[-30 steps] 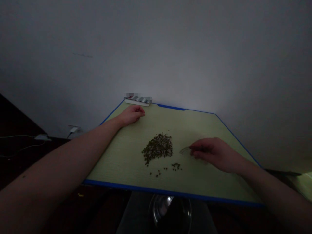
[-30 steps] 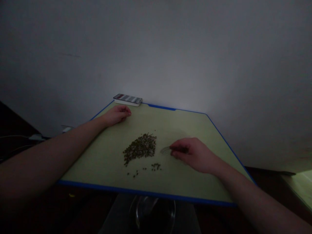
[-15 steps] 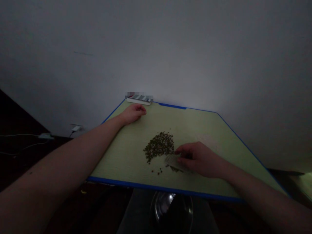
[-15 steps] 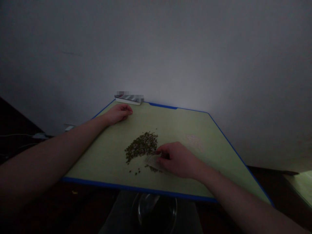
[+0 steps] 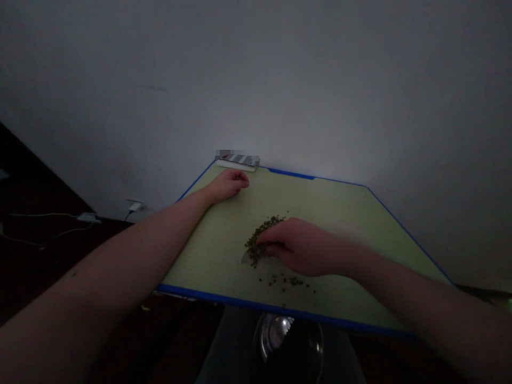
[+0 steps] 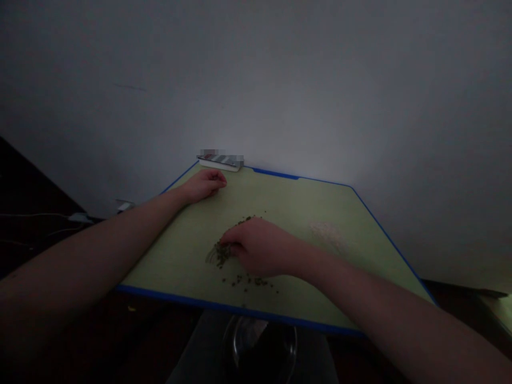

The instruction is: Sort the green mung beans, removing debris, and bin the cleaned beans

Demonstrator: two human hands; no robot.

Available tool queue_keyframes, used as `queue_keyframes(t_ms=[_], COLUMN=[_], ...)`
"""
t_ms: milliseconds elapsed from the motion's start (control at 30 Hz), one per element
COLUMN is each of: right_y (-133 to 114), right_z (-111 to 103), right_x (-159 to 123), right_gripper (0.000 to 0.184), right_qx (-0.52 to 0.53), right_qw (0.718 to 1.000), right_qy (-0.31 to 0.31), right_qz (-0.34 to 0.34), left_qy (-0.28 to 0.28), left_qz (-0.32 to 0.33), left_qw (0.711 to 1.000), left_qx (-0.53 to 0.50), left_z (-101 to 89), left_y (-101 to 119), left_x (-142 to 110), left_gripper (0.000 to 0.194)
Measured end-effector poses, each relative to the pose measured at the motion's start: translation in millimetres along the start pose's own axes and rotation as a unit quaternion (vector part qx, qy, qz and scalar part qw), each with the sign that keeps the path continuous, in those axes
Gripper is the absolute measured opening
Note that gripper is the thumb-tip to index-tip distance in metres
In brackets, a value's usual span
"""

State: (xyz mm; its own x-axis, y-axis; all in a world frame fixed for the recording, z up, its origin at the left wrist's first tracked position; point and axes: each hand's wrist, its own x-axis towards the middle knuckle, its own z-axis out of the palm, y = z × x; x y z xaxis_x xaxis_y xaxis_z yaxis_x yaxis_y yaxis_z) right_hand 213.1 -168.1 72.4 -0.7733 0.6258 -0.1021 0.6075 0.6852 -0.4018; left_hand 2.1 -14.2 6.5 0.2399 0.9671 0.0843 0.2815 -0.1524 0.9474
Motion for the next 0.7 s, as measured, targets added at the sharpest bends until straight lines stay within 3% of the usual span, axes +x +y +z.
queue_keyframes(t_ms=[333, 700], right_y=[4.8, 4.6], right_z=[6.1, 2.5], right_x=[0.4, 6.1], right_gripper=[0.028, 0.031], right_qx=[0.01, -0.019], right_qw=[0.999, 0.996], right_qy=[-0.006, -0.055], right_qz=[-0.03, -0.067], left_qy=[0.006, 0.008], left_qz=[-0.001, 0.006], left_qw=[1.0, 0.999], left_qx=[0.024, 0.034], left_z=[1.0, 0.0], left_y=[5.1, 3.4], left_x=[-2.7, -2.6], left_gripper=[0.006, 0.005])
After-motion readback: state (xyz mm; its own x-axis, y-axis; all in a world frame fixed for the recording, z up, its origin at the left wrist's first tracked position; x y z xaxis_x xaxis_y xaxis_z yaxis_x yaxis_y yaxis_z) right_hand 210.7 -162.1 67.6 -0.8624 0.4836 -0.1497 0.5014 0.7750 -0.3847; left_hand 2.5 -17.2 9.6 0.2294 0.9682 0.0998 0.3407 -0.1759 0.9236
